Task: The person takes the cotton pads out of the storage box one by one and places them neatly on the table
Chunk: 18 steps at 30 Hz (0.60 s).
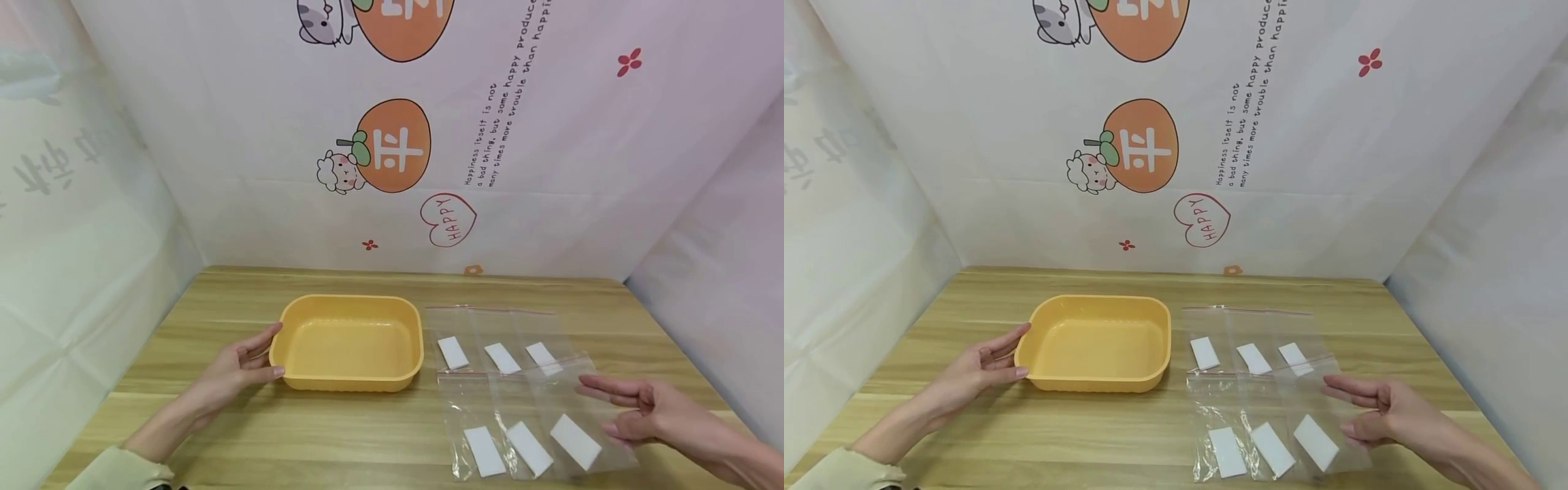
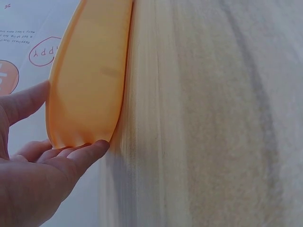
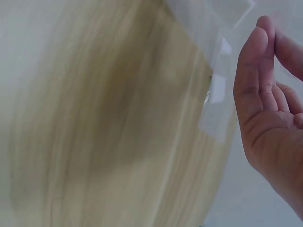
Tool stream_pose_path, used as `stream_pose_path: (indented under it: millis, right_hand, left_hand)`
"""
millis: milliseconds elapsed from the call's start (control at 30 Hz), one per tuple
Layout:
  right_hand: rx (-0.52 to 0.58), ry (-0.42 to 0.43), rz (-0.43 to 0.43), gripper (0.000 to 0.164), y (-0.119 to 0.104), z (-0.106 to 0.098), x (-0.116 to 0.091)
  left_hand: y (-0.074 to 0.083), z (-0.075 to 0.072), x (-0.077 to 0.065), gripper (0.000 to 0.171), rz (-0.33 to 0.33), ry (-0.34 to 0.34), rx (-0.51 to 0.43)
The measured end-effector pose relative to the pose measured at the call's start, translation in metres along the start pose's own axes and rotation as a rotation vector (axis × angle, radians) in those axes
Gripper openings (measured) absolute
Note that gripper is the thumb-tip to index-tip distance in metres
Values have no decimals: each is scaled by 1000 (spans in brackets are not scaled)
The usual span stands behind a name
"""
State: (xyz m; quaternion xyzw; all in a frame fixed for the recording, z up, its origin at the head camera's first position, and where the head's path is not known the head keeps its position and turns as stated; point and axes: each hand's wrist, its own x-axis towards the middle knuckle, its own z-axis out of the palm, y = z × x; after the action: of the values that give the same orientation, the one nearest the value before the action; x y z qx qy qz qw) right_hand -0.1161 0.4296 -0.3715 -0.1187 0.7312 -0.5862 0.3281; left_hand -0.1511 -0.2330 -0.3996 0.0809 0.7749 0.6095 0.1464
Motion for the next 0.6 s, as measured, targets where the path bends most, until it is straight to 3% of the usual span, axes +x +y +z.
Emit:
stream_pose_path:
  millis: [267,600]
  right_hand:
    - [-109,23,-50,63,20,-7,-5]
    - [-287,100,-150,75,32,-7,-5]
  left_hand:
    - [1,1,0,88,-6,-1,-5]
    - [1,1,0,89,-5,-2,8]
